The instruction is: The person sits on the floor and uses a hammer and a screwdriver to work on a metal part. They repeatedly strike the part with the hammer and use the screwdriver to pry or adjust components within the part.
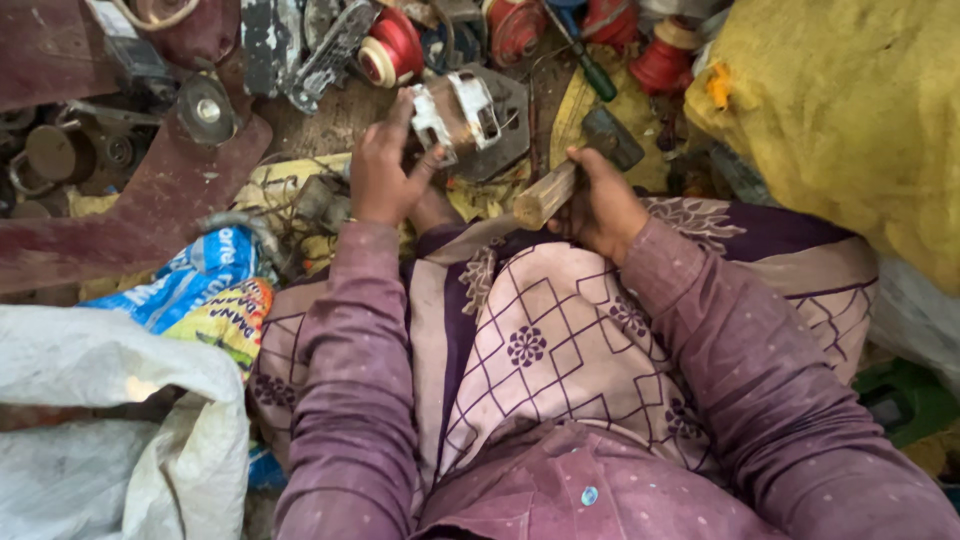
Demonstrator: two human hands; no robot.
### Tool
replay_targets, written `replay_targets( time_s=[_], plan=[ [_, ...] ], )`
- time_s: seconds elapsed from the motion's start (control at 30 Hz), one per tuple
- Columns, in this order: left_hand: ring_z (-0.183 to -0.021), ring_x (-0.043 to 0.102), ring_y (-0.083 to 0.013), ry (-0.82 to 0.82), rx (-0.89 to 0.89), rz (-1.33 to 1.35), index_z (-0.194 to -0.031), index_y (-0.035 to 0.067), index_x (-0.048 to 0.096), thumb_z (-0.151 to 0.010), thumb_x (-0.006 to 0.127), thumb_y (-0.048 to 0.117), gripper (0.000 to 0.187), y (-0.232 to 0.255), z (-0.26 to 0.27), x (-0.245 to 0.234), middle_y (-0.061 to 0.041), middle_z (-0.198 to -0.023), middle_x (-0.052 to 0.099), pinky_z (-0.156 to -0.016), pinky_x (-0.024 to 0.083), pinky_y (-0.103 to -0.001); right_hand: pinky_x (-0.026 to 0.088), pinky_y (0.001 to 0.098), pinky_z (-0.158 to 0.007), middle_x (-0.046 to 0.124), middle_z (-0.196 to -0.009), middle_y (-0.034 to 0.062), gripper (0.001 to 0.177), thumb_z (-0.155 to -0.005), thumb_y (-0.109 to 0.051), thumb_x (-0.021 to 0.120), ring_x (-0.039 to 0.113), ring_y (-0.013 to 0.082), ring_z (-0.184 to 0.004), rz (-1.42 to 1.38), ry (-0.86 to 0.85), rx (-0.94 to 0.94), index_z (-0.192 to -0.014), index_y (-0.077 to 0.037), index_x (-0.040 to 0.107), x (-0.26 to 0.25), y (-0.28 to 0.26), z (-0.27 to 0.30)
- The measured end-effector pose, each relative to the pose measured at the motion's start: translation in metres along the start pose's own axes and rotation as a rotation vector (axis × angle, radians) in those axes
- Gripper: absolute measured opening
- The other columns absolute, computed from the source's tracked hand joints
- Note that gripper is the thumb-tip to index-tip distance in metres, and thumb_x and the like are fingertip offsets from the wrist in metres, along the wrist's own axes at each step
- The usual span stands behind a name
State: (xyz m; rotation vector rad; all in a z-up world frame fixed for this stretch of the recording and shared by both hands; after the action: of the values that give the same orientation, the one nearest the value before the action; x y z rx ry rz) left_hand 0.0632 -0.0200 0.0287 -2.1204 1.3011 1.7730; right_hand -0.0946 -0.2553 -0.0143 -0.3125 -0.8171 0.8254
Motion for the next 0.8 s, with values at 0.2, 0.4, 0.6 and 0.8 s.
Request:
replay_targets(
  time_s=[0.2, 0.4, 0.6, 0.8],
  plan=[
    [-0.132, 0.053, -0.0316, -0.001, 0.062, -0.199, -0.163, 0.011, 0.035, -0.106, 0.051, 0.065, 0.081, 0.021, -0.003, 0.009, -0.012, -0.163, 0.049, -0.111, 0.037, -0.046, 0.050, 0.0372, -0.067, 0.069, -0.098, 0.0095, 0.040, -0.097, -0.053, 0.049, 0.067, 0.0253, -0.086, -0.022, -0.021, 0.015, -0.113, -0.016, 0.052, -0.004, 0.005, -0.004],
    [-0.128, 0.058, -0.0356, 0.062, -0.008, -0.057, -0.144, 0.005, 0.057, -0.102, 0.066, 0.058, 0.068, 0.016, -0.002, -0.016, -0.016, -0.140, 0.064, -0.110, 0.043, -0.048, 0.050, 0.0385, -0.067, 0.071, -0.096, 0.0066, 0.039, -0.095, -0.054, 0.052, 0.068, 0.0252, -0.087, -0.022, -0.006, 0.030, -0.109, -0.018, 0.054, -0.011, 0.006, -0.007],
    [-0.085, 0.074, -0.0300, 0.252, -0.343, 0.167, -0.106, 0.000, 0.076, -0.100, 0.069, 0.040, 0.041, -0.035, 0.013, -0.035, -0.016, -0.096, 0.077, -0.077, 0.057, -0.041, 0.050, 0.0390, -0.067, 0.070, -0.095, 0.0079, 0.039, -0.097, -0.052, 0.054, 0.068, 0.0255, -0.085, -0.033, -0.037, -0.003, -0.110, -0.015, 0.057, -0.008, 0.005, -0.007],
    [-0.052, 0.069, -0.0129, 0.001, -0.744, 0.620, -0.085, -0.001, 0.071, -0.104, 0.063, 0.041, 0.047, -0.073, 0.028, 0.000, -0.007, -0.069, 0.074, -0.046, 0.052, -0.026, 0.050, 0.0379, -0.068, 0.070, -0.096, 0.0068, 0.038, -0.096, -0.051, 0.053, 0.067, 0.0241, -0.085, -0.008, -0.002, -0.006, -0.112, -0.017, 0.056, -0.002, -0.001, 0.002]
  ],
)
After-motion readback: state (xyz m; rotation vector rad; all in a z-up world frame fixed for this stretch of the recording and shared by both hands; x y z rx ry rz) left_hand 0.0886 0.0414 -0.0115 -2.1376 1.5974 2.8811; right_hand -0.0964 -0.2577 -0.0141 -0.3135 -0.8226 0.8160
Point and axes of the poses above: each hand's wrist, its own z-axis away from the middle knuckle, its own x-axis out of the palm, y = z × x, the point moved 7 cm from there along -z, towards the middle knuckle
